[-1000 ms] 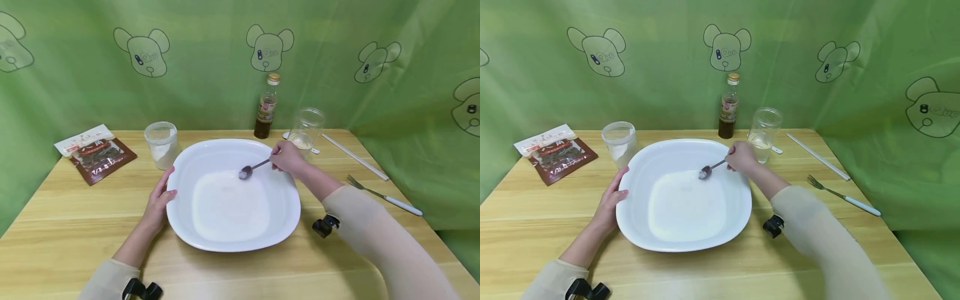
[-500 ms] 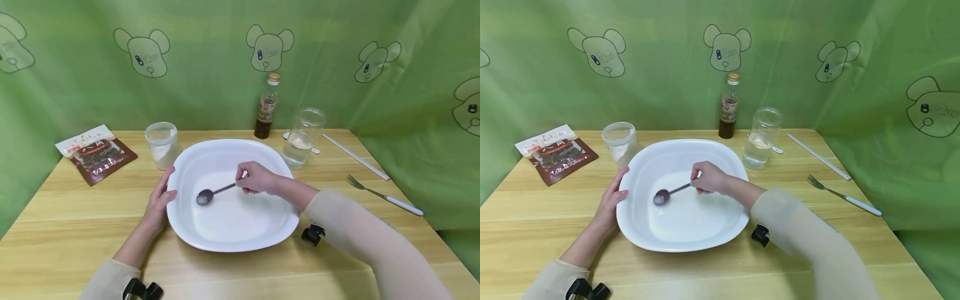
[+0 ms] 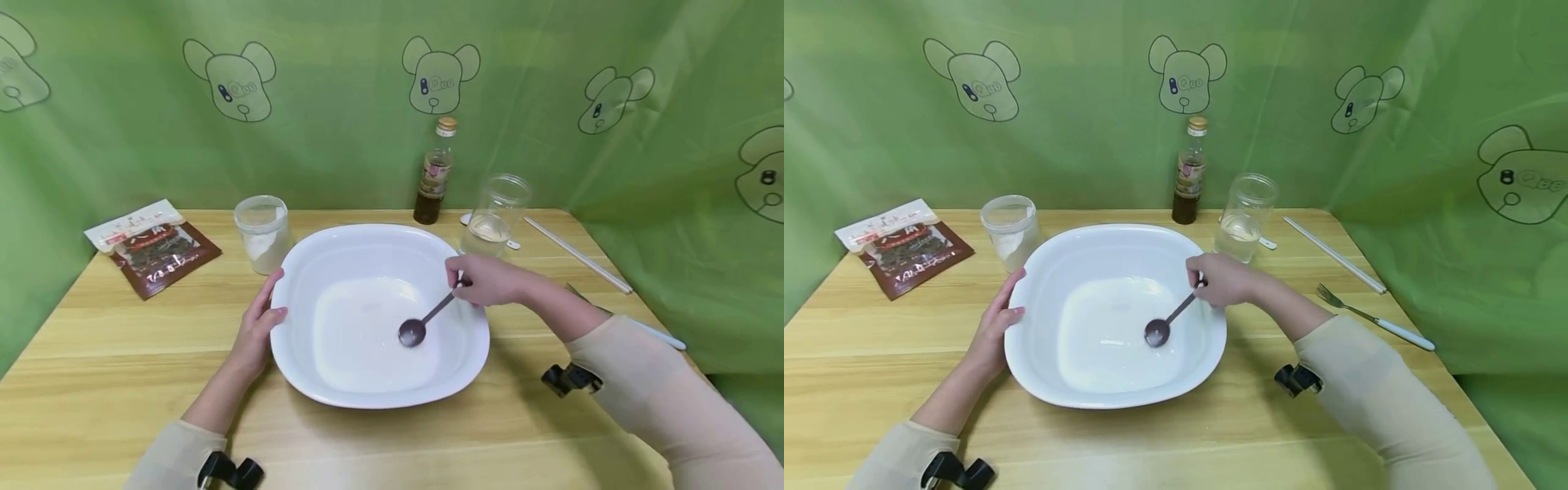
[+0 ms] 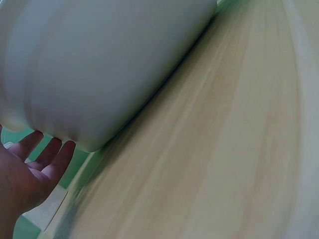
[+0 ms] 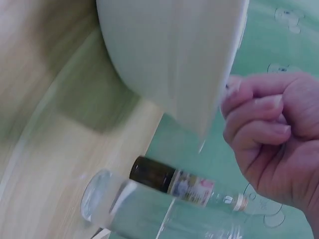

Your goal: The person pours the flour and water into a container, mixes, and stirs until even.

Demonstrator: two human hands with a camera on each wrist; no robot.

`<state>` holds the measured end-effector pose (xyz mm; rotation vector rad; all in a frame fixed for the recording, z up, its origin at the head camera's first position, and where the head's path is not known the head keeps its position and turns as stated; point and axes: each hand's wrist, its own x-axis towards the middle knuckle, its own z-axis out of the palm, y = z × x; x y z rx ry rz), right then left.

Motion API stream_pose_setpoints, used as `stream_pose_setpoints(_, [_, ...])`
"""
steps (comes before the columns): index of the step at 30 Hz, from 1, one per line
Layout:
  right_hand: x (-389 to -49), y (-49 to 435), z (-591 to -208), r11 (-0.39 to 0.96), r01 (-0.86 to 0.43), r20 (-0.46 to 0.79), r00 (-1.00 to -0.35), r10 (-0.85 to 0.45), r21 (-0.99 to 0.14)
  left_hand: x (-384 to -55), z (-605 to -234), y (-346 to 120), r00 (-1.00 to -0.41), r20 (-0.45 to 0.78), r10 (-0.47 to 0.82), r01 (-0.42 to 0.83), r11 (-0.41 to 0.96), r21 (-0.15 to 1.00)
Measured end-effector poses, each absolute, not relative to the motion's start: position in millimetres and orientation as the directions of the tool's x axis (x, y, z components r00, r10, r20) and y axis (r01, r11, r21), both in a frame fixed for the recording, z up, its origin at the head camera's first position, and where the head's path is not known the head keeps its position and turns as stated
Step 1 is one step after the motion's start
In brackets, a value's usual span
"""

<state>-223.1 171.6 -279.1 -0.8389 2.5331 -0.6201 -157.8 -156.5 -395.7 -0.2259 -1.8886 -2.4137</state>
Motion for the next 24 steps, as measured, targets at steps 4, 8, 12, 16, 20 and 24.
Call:
stream_pose_setpoints(4, [-235,171,-283,0.772,-0.473,-0.093,-0.825,-0.557,-0.424,-159,-396,-157,-0.987,0.156,0.03,0.144,-0.244,0.959])
stream_pose_setpoints(8, [-245,157,-293,0.808,-0.485,0.035,-0.863,-0.504,-0.335,-159,-396,-156,-0.989,0.145,0.024,0.134,-0.247,0.96])
stream_pose_setpoints(12, [-251,138,-300,0.809,-0.529,0.129,-0.848,-0.514,-0.255,-159,-396,-156,-0.99,0.135,0.035,0.121,-0.255,0.959])
stream_pose_setpoints(16, [-251,123,-306,0.752,-0.647,0.188,-0.759,-0.623,-0.121,-159,-395,-156,-0.991,0.13,0.041,0.116,-0.24,0.964])
stream_pose_setpoints(20, [-250,111,-316,0.695,-0.71,0.165,-0.704,-0.691,-0.118,-159,-393,-157,-0.992,0.123,0.034,0.112,-0.22,0.969])
stream_pose_setpoints(24, [-246,100,-325,0.646,-0.674,0.106,-0.717,-0.689,-0.357,-159,-394,-157,-0.991,0.127,0.031,0.117,-0.218,0.969])
